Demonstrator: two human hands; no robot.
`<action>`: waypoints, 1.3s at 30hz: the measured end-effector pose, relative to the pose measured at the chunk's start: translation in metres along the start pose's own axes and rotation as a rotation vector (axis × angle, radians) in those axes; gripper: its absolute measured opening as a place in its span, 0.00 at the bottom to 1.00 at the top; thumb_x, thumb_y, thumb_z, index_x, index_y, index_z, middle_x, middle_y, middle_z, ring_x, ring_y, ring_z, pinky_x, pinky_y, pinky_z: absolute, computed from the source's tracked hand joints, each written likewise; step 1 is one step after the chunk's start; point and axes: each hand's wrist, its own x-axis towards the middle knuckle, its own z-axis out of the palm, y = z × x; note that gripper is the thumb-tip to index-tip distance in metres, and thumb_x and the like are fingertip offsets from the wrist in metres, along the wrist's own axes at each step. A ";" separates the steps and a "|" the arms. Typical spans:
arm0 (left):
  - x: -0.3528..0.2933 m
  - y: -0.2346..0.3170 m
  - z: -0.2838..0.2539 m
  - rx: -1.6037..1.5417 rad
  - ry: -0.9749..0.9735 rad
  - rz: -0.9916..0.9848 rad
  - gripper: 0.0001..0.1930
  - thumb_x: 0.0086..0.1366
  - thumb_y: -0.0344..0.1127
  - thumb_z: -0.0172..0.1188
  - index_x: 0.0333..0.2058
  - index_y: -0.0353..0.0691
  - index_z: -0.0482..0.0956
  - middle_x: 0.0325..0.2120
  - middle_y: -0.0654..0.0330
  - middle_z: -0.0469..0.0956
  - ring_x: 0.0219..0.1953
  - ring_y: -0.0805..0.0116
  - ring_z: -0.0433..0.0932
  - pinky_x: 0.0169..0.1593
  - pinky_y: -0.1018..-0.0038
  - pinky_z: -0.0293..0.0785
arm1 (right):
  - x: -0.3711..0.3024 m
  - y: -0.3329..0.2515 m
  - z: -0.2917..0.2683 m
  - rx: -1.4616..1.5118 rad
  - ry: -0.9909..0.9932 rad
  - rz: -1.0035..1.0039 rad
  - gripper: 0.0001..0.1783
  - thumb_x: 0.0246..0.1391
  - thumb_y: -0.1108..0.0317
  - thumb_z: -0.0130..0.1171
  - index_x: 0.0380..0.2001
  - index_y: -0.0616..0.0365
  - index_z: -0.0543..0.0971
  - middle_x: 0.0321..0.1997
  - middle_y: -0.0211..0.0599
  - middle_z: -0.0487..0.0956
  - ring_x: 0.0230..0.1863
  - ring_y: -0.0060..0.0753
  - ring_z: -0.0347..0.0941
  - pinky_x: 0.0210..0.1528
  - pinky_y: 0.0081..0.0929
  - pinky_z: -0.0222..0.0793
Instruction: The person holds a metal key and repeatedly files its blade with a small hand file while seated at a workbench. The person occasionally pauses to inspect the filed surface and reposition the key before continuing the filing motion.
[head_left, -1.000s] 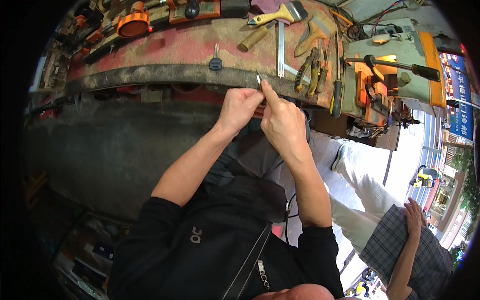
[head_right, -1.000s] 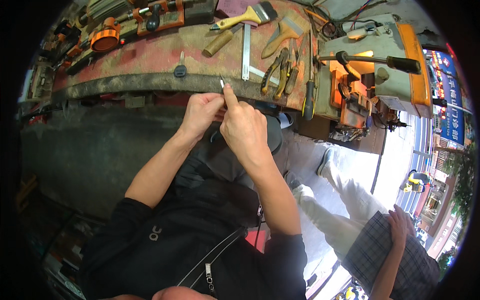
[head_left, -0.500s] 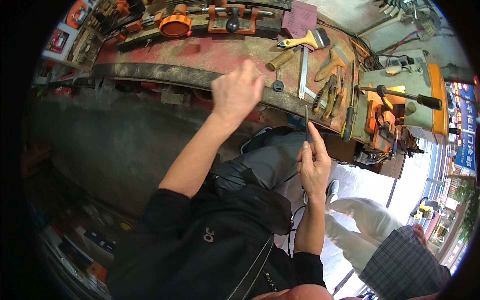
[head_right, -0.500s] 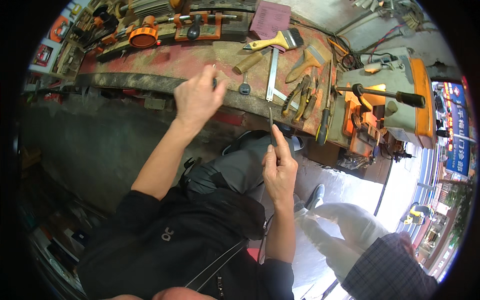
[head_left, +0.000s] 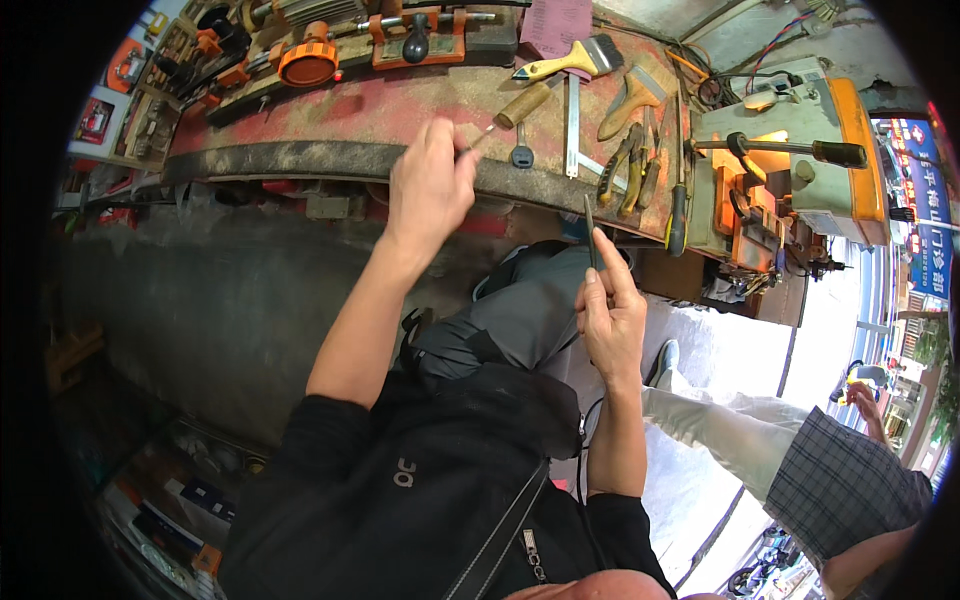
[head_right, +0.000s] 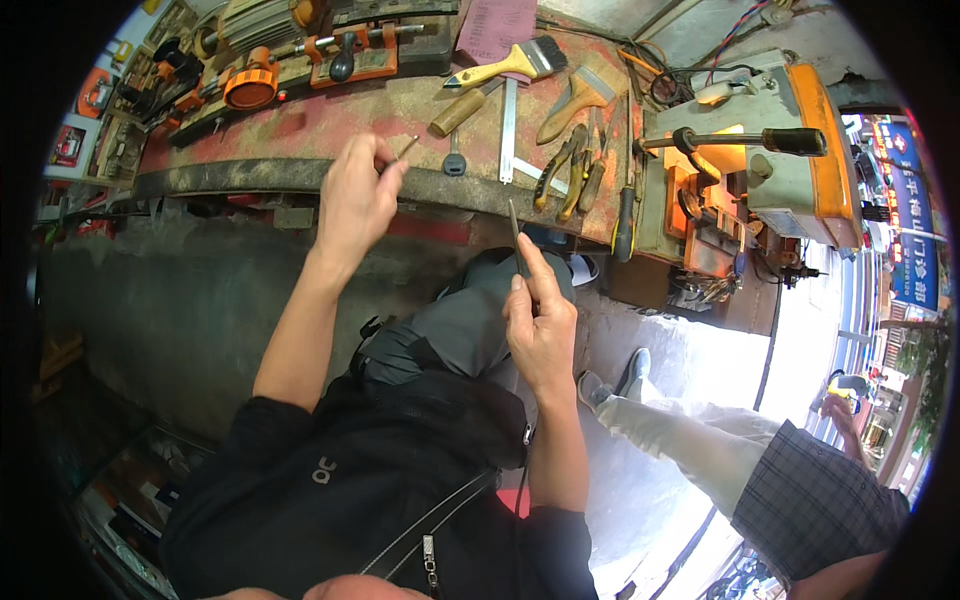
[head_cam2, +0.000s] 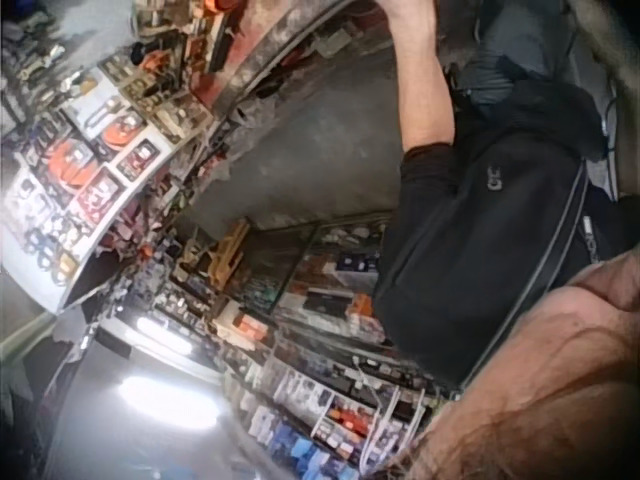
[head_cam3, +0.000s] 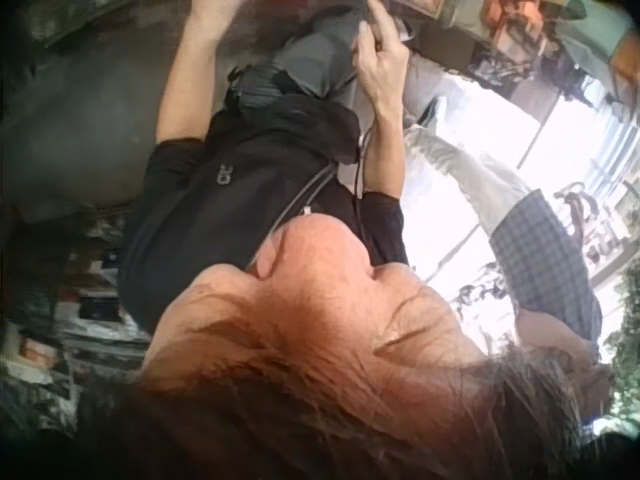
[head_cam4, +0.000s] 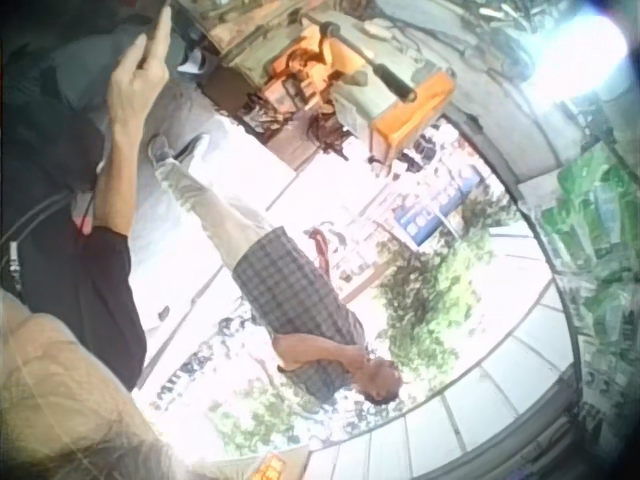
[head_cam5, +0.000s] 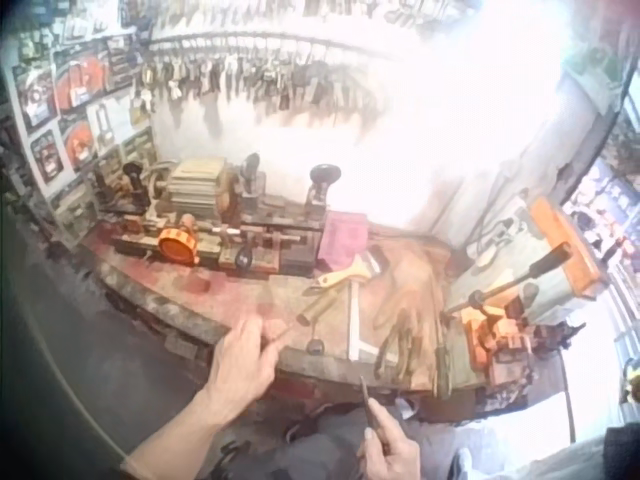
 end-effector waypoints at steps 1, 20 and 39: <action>-0.012 0.007 0.004 -0.172 -0.015 -0.009 0.13 0.63 0.32 0.67 0.38 0.34 0.72 0.29 0.46 0.78 0.33 0.49 0.82 0.37 0.56 0.75 | 0.000 0.000 0.000 -0.017 0.000 0.029 0.27 0.67 0.77 0.52 0.69 0.54 0.71 0.20 0.25 0.70 0.23 0.14 0.63 0.27 0.18 0.64; -0.048 0.029 0.073 -1.272 -0.524 -0.779 0.15 0.74 0.35 0.53 0.39 0.25 0.80 0.34 0.50 0.84 0.32 0.62 0.87 0.36 0.72 0.86 | 0.011 0.000 0.014 -0.486 -0.048 -0.016 0.26 0.64 0.73 0.55 0.64 0.43 0.77 0.20 0.37 0.76 0.23 0.28 0.73 0.32 0.29 0.72; -0.041 0.024 0.075 -1.208 -0.585 -0.710 0.14 0.74 0.34 0.52 0.38 0.26 0.81 0.33 0.50 0.85 0.31 0.64 0.87 0.36 0.72 0.87 | 0.029 0.009 0.000 -0.624 -0.104 -0.239 0.27 0.55 0.76 0.58 0.60 0.50 0.79 0.26 0.51 0.81 0.29 0.55 0.79 0.31 0.47 0.73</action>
